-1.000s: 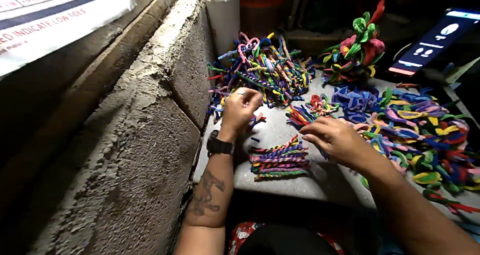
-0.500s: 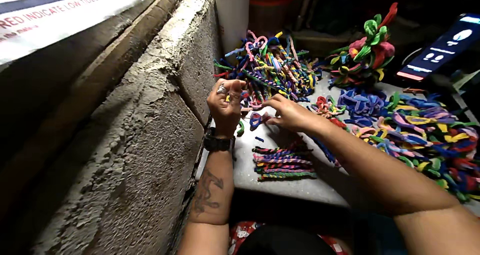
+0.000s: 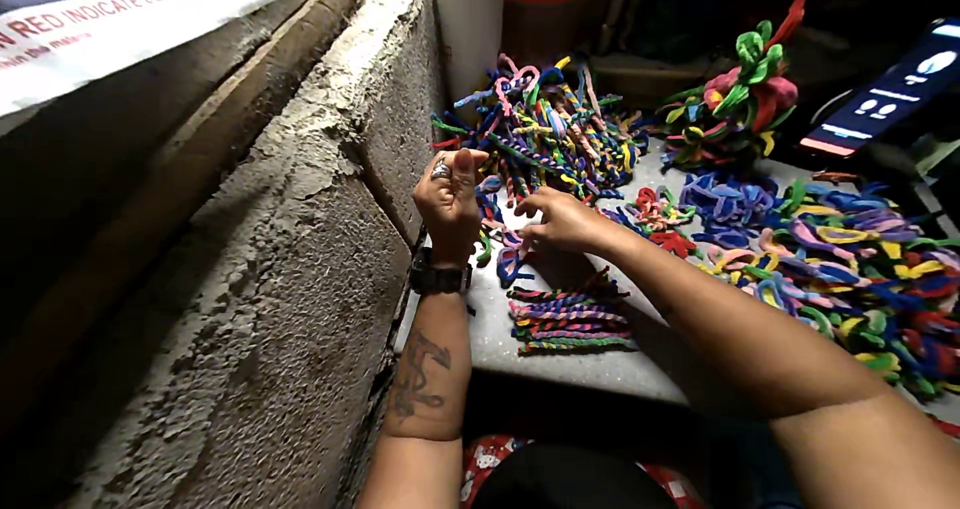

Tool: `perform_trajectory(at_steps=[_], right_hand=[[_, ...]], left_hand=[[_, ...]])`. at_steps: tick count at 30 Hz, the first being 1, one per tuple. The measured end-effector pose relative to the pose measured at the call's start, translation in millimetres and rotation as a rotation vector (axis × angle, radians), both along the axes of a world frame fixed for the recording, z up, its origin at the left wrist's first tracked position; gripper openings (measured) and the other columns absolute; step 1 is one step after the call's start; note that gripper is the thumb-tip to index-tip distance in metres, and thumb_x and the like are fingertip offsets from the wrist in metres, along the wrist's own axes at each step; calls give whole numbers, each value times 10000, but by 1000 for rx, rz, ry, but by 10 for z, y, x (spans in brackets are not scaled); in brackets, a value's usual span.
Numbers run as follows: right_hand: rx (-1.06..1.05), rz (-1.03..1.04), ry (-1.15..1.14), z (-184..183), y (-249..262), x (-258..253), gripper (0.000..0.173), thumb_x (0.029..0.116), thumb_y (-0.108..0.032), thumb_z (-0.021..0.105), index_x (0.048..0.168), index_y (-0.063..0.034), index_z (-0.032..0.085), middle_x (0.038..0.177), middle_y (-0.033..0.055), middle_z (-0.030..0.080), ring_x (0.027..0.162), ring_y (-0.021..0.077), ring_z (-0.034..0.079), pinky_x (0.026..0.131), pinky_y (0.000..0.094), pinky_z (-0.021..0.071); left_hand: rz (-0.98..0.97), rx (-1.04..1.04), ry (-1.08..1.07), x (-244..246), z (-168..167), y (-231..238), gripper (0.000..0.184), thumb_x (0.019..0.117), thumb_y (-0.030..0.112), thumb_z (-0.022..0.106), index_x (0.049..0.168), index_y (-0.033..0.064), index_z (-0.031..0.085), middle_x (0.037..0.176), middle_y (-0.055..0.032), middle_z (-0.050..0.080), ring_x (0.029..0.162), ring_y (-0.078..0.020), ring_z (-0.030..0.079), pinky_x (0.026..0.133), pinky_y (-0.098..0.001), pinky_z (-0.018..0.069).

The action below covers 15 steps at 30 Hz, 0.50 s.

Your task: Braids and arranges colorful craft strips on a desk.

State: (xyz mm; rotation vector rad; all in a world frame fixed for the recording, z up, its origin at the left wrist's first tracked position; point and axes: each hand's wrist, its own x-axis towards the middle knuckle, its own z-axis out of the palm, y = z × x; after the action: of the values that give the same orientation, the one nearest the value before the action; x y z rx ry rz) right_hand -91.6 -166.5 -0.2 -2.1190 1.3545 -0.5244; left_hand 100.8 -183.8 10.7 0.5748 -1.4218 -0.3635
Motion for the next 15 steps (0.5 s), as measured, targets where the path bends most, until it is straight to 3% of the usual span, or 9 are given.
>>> perform_trajectory(at_steps=[3,8,10,12,15], right_hand=[[-47,13,23,34,-14,74,363,943,-148,725,1268,-2,655,1181,215,635,964,331,659,858,512,559],[-32,64,49,79,-163,278,440,1002,-44,566,1440,-7,537,1357,237,586,1200,379,617,1029,556,490],[31,98,30,124,-183,286,414,1020,-41,537,1433,-14,557,1402,214,593,1257,355,604,1082,530,460],[22,88,29,225,-91,197,387,1032,-56,532,1415,-24,577,1397,201,599,1229,335,621,1067,512,476],[-228,-28,18,291,166,27,285,979,-81,613,1247,-15,686,1210,186,682,1070,324,683,946,534,543]], left_hand=[[12,1,12,18,1,0,366,1102,191,425,985,-18,702,875,0,689,785,-10,642,758,-220,561],[29,-12,-19,18,-2,-3,375,1102,179,416,993,-27,710,871,-12,694,774,-6,636,752,-214,554],[39,-10,-17,17,-16,-18,378,1101,175,411,987,-24,712,885,-23,700,782,-15,644,753,-221,560],[32,37,-20,-43,9,23,366,1087,158,423,973,-31,715,897,-56,709,805,-53,663,777,-258,576],[-176,221,-121,-476,29,328,223,1010,136,551,1025,-14,715,990,-99,689,938,-144,644,897,-349,530]])
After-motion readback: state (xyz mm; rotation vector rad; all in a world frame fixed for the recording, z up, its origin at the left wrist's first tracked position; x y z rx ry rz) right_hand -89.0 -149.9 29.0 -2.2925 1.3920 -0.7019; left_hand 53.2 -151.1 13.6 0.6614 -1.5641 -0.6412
